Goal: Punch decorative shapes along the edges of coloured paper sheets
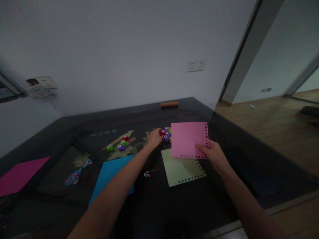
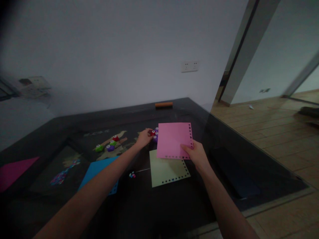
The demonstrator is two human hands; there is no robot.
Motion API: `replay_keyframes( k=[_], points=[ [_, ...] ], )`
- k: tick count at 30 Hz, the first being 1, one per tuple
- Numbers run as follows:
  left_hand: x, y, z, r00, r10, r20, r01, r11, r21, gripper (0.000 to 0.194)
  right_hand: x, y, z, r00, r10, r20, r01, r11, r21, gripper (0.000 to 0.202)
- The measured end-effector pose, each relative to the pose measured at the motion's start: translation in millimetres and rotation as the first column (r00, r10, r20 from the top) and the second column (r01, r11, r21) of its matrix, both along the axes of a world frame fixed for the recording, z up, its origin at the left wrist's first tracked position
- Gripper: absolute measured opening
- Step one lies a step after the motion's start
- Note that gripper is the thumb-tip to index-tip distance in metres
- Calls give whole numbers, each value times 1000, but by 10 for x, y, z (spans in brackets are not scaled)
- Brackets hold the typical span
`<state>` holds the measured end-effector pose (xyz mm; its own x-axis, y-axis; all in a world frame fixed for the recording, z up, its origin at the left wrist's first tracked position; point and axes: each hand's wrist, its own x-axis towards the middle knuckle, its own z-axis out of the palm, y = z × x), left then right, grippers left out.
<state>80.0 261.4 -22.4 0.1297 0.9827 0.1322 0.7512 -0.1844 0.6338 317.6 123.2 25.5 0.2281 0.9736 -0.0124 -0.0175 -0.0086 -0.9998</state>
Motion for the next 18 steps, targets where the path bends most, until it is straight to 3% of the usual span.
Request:
replay_keyframes(
  k=[6,11,15,18],
  points=[
    [-15,-103,63,995,10,95,-17,997,78,36,-2,4,-13,1000,18,23,-18,1000,-10,30],
    [-122,-377,213,974,2,228,-37,988,149,37,1,-1,-33,997,35,70,-34,999,-13,32],
    [-187,-765,339,938,-104,332,75,992,101,21,-47,-48,-9,994,87,64,-85,996,-31,33],
    [-212,-1089,425,900,-198,388,212,977,8,25,-120,-94,23,990,142,24,-140,987,-74,33]
  ],
)
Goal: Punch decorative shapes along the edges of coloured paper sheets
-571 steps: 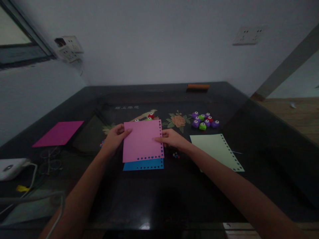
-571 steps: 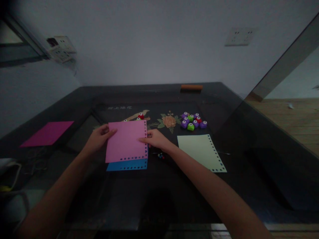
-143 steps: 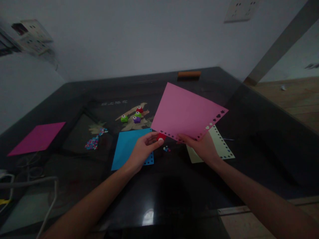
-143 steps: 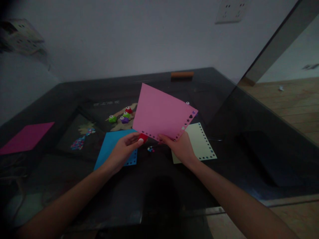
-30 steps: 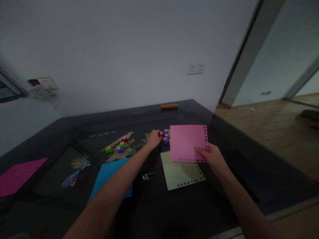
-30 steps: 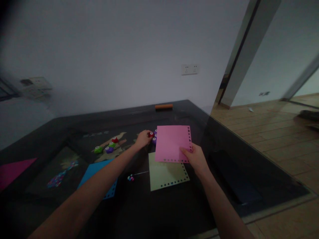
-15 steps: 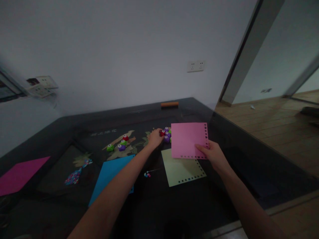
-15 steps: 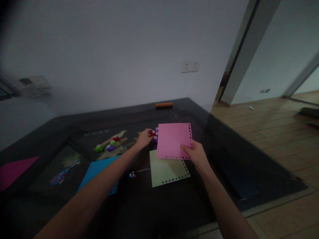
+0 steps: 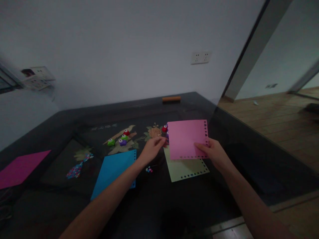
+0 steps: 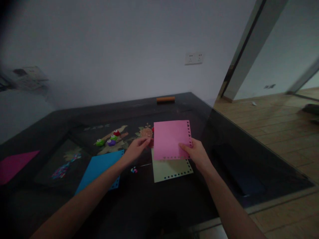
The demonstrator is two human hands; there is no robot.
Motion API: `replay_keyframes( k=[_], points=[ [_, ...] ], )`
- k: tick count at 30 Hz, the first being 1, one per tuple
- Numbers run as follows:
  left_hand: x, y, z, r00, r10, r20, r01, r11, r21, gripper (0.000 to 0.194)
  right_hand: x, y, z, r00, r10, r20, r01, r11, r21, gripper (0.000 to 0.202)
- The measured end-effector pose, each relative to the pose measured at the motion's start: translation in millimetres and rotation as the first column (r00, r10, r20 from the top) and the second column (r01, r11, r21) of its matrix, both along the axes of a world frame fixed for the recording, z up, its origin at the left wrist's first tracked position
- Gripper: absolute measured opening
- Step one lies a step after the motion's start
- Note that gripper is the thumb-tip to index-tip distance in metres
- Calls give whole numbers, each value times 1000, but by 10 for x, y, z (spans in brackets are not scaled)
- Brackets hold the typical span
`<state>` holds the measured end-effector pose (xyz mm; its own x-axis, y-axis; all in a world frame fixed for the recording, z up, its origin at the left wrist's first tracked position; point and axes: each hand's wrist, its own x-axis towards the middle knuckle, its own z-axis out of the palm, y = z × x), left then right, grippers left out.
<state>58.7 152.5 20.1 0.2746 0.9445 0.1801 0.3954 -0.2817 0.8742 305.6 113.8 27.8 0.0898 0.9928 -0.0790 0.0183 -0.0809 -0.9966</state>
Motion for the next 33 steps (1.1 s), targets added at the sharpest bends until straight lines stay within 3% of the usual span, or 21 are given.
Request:
replay_keyframes(
  k=[3,5,8,12,16,20,25,30,33],
  points=[
    [-19,-248,51,990,-62,125,84,980,-179,26,-75,-31,3,998,61,-19,-62,996,-58,33],
    [-31,-341,55,978,-2,207,59,960,-273,22,-117,-44,-13,995,96,-17,-97,992,-75,34],
    [-53,-387,39,966,101,237,-24,951,-310,16,-157,-59,-33,991,135,13,-134,988,-79,34],
    [-95,-378,48,976,128,178,-74,957,-281,12,-152,-62,-19,987,158,18,-157,987,-45,33],
    [-127,-383,65,986,110,128,-69,954,-292,10,-86,-10,-28,997,74,22,-75,996,49,28],
    [-134,-389,35,978,97,182,-37,950,-309,9,-28,43,-68,999,-8,34,5,995,95,23],
    [-125,-423,65,986,-1,165,53,950,-307,7,-15,66,-91,998,-62,27,60,996,73,24],
    [-142,-467,108,999,-9,-37,2,982,-188,21,44,97,-107,995,-80,58,78,996,42,31],
    [-157,-469,63,983,16,-184,-22,999,-26,17,115,116,-107,992,-82,100,80,997,22,34]
  ],
)
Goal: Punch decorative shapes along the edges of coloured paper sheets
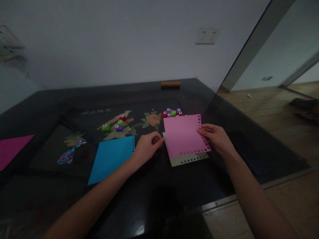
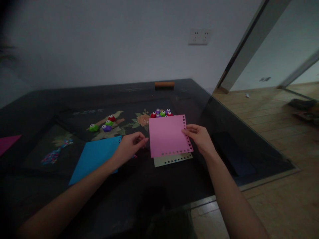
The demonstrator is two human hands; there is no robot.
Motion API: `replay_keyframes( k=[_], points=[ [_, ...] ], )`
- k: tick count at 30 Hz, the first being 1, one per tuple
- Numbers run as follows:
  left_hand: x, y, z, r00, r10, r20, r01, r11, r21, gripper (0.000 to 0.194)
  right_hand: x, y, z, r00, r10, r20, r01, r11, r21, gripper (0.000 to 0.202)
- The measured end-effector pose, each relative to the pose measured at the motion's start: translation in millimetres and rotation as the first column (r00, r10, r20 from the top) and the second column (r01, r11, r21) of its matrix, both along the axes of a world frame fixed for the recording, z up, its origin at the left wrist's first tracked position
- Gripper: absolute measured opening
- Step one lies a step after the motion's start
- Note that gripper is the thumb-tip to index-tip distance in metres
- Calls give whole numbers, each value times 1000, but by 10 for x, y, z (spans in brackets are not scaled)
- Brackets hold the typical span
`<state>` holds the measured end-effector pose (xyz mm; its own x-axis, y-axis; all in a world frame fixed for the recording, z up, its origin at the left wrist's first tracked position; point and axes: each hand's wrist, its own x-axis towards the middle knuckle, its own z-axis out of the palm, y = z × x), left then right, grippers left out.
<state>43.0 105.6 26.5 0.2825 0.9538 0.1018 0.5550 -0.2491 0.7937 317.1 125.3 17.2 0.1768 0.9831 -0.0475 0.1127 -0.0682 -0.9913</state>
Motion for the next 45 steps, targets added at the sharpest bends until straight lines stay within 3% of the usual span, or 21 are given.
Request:
replay_keyframes(
  k=[4,7,25,35,45],
  points=[
    [5,-13,-44,985,1,-175,32,982,187,4,67,4,9,999,3,52,0,998,-62,33],
    [21,-40,-49,969,8,-246,49,973,225,5,67,-1,10,997,43,71,-36,995,-89,29],
    [105,-202,-244,853,-91,-514,202,965,164,55,62,27,-86,974,134,183,-109,984,-141,24],
    [123,-228,-254,823,-112,-557,233,960,152,60,65,35,-118,973,148,178,-124,983,-138,23],
    [109,-226,-265,831,-121,-544,241,958,156,59,90,12,-26,963,132,235,-96,983,-159,24]
  ],
)
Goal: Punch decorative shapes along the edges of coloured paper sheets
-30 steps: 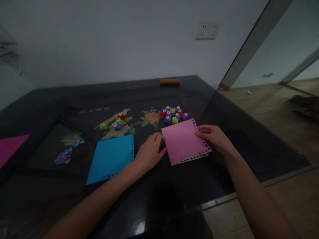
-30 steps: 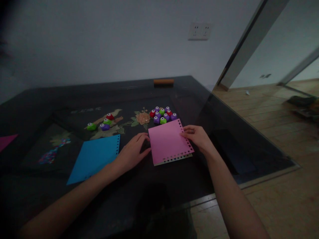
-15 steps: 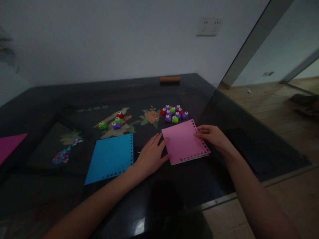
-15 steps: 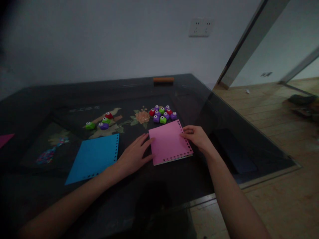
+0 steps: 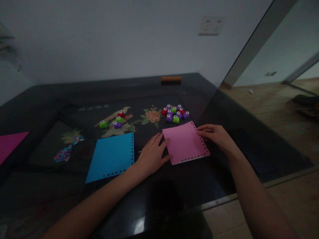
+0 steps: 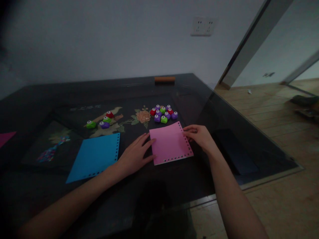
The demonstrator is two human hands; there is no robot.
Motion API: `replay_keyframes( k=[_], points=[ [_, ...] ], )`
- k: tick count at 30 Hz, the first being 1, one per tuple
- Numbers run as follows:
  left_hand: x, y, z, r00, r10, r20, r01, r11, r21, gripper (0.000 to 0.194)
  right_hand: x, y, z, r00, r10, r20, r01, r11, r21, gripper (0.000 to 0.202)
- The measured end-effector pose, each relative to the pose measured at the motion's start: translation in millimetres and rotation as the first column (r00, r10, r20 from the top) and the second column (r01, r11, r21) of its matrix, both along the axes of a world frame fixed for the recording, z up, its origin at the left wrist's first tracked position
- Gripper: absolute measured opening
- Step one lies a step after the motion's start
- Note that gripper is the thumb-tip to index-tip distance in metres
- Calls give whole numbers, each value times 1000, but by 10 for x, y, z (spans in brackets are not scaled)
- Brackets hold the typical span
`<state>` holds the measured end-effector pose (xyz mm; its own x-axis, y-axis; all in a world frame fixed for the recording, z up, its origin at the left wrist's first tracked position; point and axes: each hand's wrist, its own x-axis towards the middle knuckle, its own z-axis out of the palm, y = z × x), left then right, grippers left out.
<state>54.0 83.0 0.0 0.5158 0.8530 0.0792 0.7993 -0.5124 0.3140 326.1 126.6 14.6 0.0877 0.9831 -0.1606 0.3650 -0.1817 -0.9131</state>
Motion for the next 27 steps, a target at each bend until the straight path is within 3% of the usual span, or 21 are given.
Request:
replay_keyframes(
  k=[16,27],
  points=[
    [23,-18,74,997,-14,-77,14,1000,0,63,1,2,41,991,40,126,-37,999,-21,25],
    [23,-17,56,997,-13,-76,13,1000,12,63,33,36,-36,981,34,193,-42,998,38,25]
  ],
)
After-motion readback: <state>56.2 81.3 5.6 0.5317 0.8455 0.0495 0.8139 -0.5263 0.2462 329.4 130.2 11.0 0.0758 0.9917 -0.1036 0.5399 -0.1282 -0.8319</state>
